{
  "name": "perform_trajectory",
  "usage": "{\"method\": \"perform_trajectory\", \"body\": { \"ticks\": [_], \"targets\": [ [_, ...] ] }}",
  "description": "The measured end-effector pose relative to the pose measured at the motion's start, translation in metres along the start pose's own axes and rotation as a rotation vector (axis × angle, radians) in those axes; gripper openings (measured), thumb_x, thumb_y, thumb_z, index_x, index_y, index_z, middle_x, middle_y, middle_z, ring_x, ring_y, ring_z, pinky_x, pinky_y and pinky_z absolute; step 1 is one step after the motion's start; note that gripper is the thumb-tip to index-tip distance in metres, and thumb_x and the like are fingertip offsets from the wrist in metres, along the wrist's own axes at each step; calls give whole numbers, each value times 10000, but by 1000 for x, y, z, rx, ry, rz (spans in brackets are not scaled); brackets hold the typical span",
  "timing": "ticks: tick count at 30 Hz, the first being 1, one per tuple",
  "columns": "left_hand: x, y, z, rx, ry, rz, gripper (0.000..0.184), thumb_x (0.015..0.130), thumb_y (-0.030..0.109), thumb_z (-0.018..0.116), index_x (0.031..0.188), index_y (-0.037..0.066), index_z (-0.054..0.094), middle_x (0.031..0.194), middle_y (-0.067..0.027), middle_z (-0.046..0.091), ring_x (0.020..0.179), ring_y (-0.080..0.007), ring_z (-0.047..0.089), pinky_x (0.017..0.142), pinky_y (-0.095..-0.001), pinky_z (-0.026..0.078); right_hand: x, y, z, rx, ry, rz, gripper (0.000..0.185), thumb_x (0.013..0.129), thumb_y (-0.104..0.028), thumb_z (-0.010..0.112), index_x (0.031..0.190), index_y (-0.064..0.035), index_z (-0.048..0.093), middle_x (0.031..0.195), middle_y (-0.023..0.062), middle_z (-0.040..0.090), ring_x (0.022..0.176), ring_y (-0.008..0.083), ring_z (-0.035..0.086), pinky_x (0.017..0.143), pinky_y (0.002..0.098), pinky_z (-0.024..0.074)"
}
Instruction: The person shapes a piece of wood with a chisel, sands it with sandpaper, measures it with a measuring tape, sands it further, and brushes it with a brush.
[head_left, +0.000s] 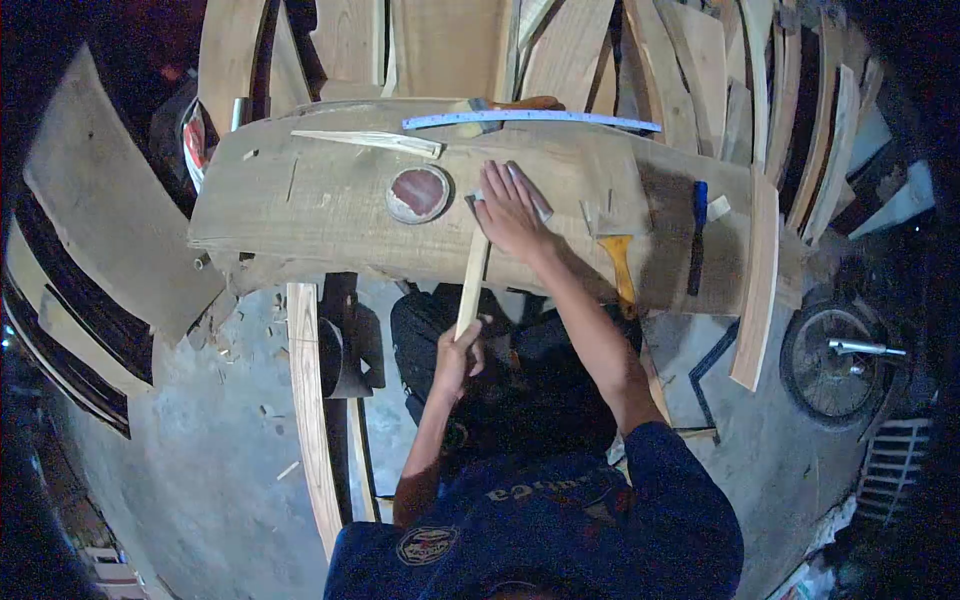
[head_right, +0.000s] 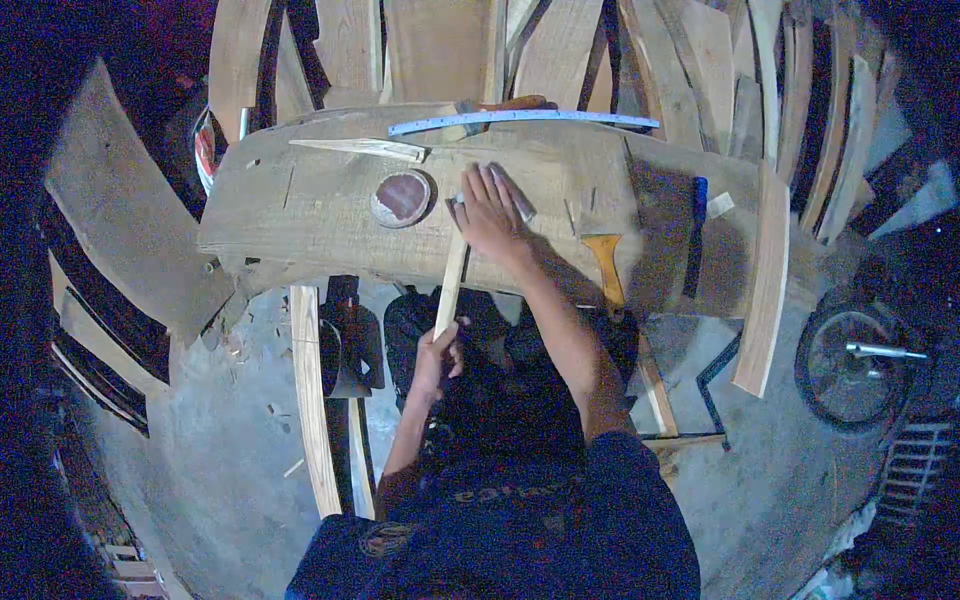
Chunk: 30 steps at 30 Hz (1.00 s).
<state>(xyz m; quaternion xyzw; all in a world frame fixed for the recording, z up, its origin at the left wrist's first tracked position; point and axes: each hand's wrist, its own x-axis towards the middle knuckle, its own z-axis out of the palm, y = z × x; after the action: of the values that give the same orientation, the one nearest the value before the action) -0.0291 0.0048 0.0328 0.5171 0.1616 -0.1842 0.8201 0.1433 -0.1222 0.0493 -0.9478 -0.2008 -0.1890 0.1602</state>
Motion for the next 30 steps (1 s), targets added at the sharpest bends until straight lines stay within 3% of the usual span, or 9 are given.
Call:
{"method": "perform_trajectory", "body": {
  "ticks": [2,7,10,12,15,18,20,24,30],
  "targets": [
    [2,-4,2,-138,-67,-54,237,823,224,473,905,7,521,479,47,321,364,-44,283,314,-184,222,-3,-39,-34,95,-579,163,448,767,-222,424,1139,22,371,1205,186,340,1160,285,271,976,349,181],
    [-1,-2,8,-111,-67,-51,243,824,248,464,755,15,481,436,35,324,328,-61,277,305,-195,207,-20,5,13,-178,129,-309,422,715,-168,477,1059,70,417,1145,233,386,1094,302,363,956,378,231],
    [4,3,0,132,-104,-67,262,825,262,459,721,22,469,410,20,334,303,-66,272,296,-204,198,-19,-39,-21,29,-224,7,417,733,-183,472,1068,59,413,1147,224,390,1095,303,360,962,380,224],
    [9,9,-5,213,-75,-128,290,815,281,477,669,32,455,396,9,341,273,-81,271,274,-217,181,-30,-34,-14,12,-243,-481,416,745,-191,467,1089,36,408,1133,221,407,1083,303,372,960,382,228],
    [7,13,-5,226,-61,-103,284,810,282,487,662,41,458,416,20,346,293,-63,286,280,-199,183,13,-26,-39,124,-458,216,407,759,-194,462,1097,23,395,1109,165,438,1070,309,371,948,375,247],
    [14,17,-6,367,-49,-107,264,802,230,486,675,1,463,439,-68,430,338,-156,419,311,-284,279,-16,-37,-15,108,-42,-136,370,679,-83,472,1028,29,425,1046,138,462,1022,309,390,922,383,274],
    [28,-15,-23,878,-57,674,235,786,172,477,706,-48,460,528,-198,487,503,-321,526,431,-387,363,-28,-56,-61,84,-447,-383,392,646,-76,478,1025,18,439,1058,136,459,1028,302,389,913,384,280],
    [7,11,8,1146,118,400,170,746,122,479,756,-47,475,644,-261,507,644,-406,507,557,-462,396,-10,-16,-34,37,-447,-20,377,681,-126,477,1028,18,447,1076,190,436,1057,302,378,917,402,278],
    [4,1,14,1381,167,560,156,709,128,513,734,-19,468,627,-230,535,608,-380,536,548,-456,431,-31,-8,-20,88,-258,-240,334,654,-84,475,977,1,491,994,203,453,965,335,415,876,404,298]
  ]
}}
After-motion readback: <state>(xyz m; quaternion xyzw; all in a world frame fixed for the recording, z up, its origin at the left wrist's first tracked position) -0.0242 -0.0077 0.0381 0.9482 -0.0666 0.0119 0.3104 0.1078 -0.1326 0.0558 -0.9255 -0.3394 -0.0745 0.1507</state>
